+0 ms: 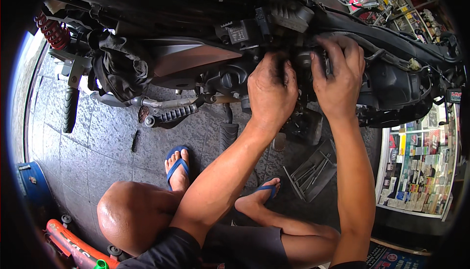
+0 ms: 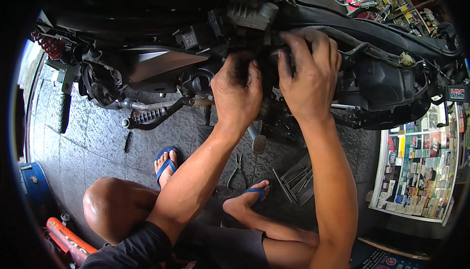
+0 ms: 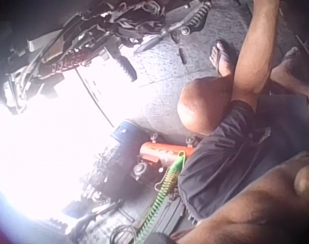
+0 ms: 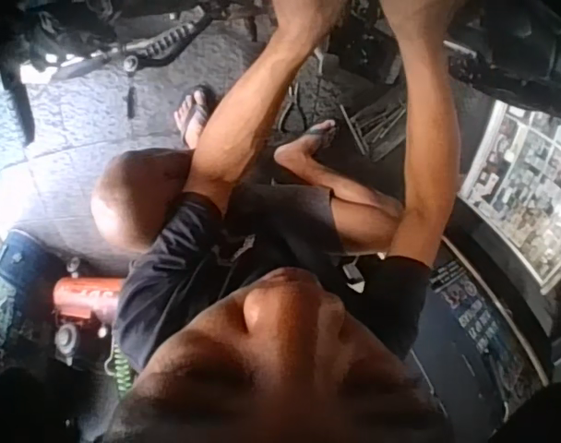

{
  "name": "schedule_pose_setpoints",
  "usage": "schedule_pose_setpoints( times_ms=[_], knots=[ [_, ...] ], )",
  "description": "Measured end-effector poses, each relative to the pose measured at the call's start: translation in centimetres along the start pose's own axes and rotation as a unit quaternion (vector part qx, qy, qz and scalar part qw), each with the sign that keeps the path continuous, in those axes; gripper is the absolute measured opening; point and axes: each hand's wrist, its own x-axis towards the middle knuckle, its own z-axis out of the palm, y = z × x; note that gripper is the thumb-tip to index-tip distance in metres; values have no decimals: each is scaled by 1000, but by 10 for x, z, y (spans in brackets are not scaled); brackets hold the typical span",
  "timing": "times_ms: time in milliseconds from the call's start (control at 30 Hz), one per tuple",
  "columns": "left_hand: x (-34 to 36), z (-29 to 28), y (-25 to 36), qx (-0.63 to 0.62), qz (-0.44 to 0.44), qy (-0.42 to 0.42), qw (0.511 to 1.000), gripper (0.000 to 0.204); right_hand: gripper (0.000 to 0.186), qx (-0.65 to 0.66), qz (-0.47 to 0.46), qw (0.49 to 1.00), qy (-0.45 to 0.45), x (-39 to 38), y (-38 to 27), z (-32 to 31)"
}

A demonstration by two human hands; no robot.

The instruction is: The person works on a motorcycle engine, detaching wires and components by hand. After picking up a screwdriver from a tool cart, the person uses the screwdriver and their hands to loosen and remove engine parts from the motorcycle.

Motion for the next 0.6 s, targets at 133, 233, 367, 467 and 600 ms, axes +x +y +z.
schedule_pose_setpoints(
  times_ms=[133,233,367,467,600],
  knots=[
    [4,-5,-8,32,18,-6,999,12,23,91,51,995,1,6,0,-5],
    [5,-11,-13,-14,32,-34,999,12,13,222,204,954,0,-34,-4,-13],
    [12,-7,-7,0,74,-34,997,15,7,232,473,849,-24,-163,19,-1],
    [1,3,-16,-6,43,-40,998,18,25,101,624,745,-213,-315,-22,46],
    [3,20,-18,-4,76,7,997,19,20,137,651,701,-258,-402,-146,73]
  ],
)
